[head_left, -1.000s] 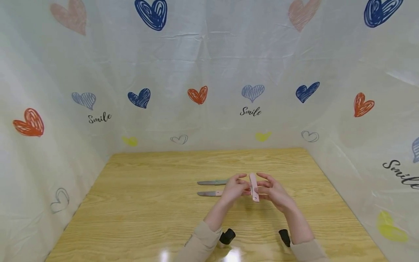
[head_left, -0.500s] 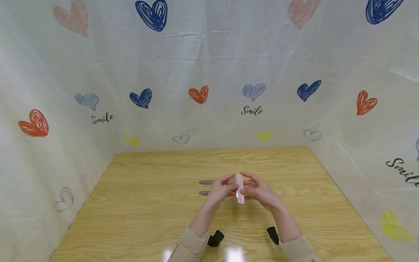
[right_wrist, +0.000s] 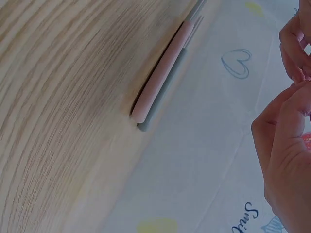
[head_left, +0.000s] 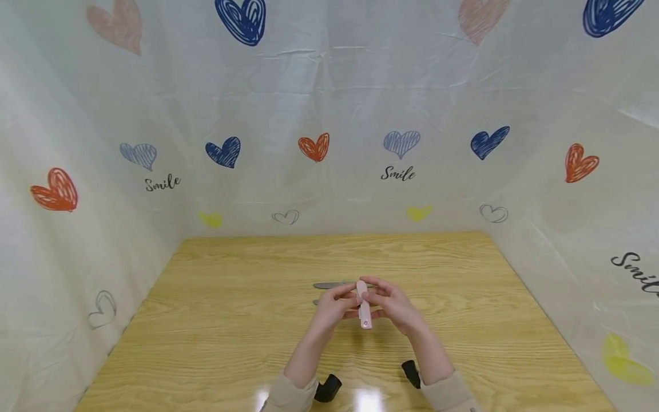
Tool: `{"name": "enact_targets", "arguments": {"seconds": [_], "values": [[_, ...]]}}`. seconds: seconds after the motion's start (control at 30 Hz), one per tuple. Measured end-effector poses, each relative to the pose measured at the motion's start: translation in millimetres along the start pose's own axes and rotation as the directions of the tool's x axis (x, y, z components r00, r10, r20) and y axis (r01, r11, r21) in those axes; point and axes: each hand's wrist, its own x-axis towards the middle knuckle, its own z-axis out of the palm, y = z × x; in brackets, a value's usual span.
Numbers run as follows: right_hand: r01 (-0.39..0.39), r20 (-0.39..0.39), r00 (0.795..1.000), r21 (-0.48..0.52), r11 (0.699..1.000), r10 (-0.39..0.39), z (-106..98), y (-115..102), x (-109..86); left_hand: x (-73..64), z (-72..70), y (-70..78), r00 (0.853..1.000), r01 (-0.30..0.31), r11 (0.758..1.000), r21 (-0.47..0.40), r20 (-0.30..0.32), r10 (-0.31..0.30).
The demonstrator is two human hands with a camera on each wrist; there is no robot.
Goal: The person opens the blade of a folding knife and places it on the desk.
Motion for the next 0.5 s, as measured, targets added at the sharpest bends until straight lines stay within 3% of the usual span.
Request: {"name": "enact_targets", "arguments": {"seconds": [0.5], "values": [[-0.007, -0.015, 1.0, 0.011, 1.0, 0.007, 25, 5, 6.5, -3.9, -22.3, -10.0, 1.0, -0.007, 1.0, 0.019, -0.031, 0.008]]}}
